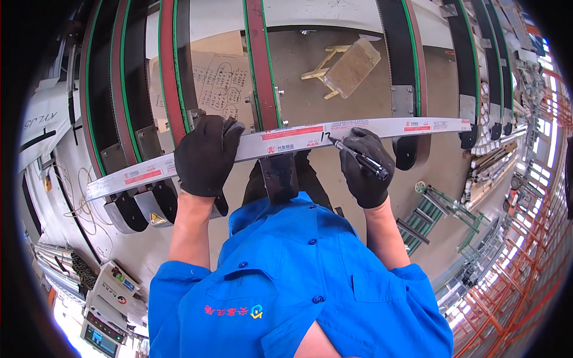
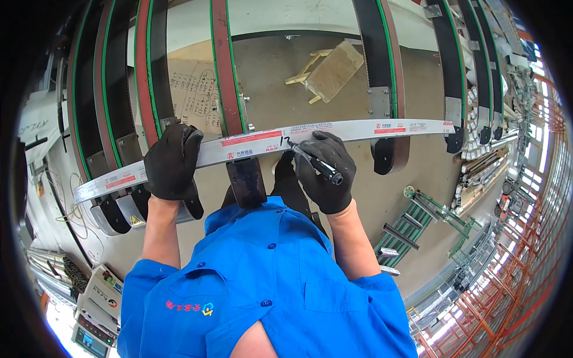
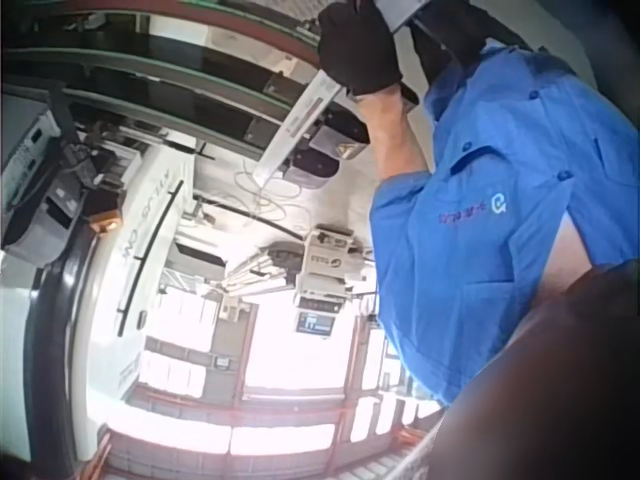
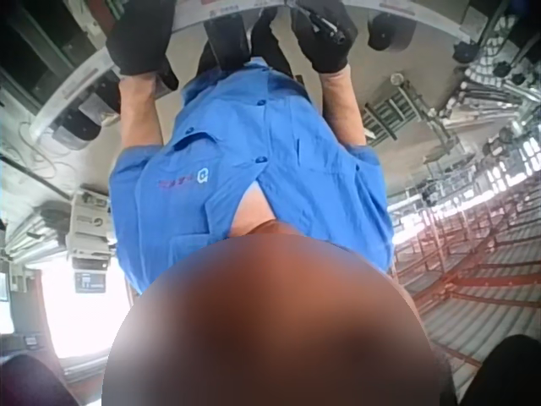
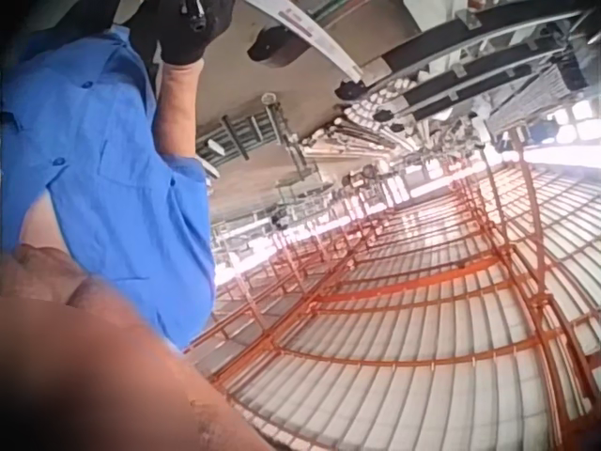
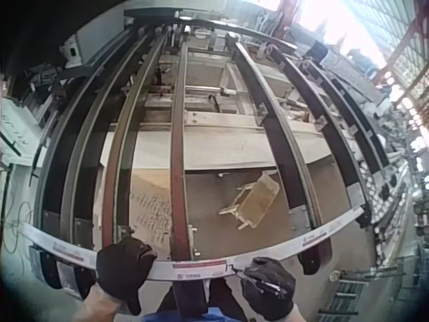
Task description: Marking identification numbers on metal beams and sorting them onto a rack.
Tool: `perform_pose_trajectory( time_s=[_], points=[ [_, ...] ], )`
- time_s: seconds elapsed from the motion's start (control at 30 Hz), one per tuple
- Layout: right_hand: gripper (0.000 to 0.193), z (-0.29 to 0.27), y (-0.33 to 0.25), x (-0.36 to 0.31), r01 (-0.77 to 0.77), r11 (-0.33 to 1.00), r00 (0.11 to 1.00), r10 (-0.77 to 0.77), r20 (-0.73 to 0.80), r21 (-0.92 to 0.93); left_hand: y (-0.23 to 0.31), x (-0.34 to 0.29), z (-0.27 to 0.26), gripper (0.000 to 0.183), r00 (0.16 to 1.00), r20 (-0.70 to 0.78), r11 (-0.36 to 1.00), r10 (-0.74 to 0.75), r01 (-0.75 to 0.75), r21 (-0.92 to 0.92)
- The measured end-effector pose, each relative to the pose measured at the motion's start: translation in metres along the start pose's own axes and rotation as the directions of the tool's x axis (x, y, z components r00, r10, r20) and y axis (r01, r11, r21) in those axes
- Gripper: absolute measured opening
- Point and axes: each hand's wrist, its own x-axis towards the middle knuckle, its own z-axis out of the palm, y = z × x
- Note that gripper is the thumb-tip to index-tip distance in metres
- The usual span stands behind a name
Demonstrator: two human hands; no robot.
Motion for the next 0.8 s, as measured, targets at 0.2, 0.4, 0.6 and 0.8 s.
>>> perform_pose_trajectory(
  time_s=[0.2,0.4,0.6,0.8],
  points=[
    [0.017,-0.002,0.001,0.001,-0.026,1.000,0.999,0.026,-0.041,-0.008,0.000,-0.001,0.001,0.030,1.000,0.006,1.000,-0.010,0.010,-0.004],
    [0.018,-0.007,0.003,-0.001,0.015,1.000,1.000,-0.015,0.000,-0.013,-0.001,-0.001,0.002,0.029,1.000,-0.008,1.000,-0.001,0.001,-0.015],
    [0.016,-0.005,0.003,0.000,-0.062,0.998,0.998,0.062,-0.023,-0.030,-0.001,0.000,0.002,0.028,1.000,0.000,1.000,-0.003,0.003,-0.019],
    [0.015,-0.012,0.004,0.002,-0.045,0.999,0.999,0.045,-0.026,-0.004,0.000,0.000,0.001,0.028,1.000,-0.003,1.000,0.001,-0.001,-0.019]
  ],
)
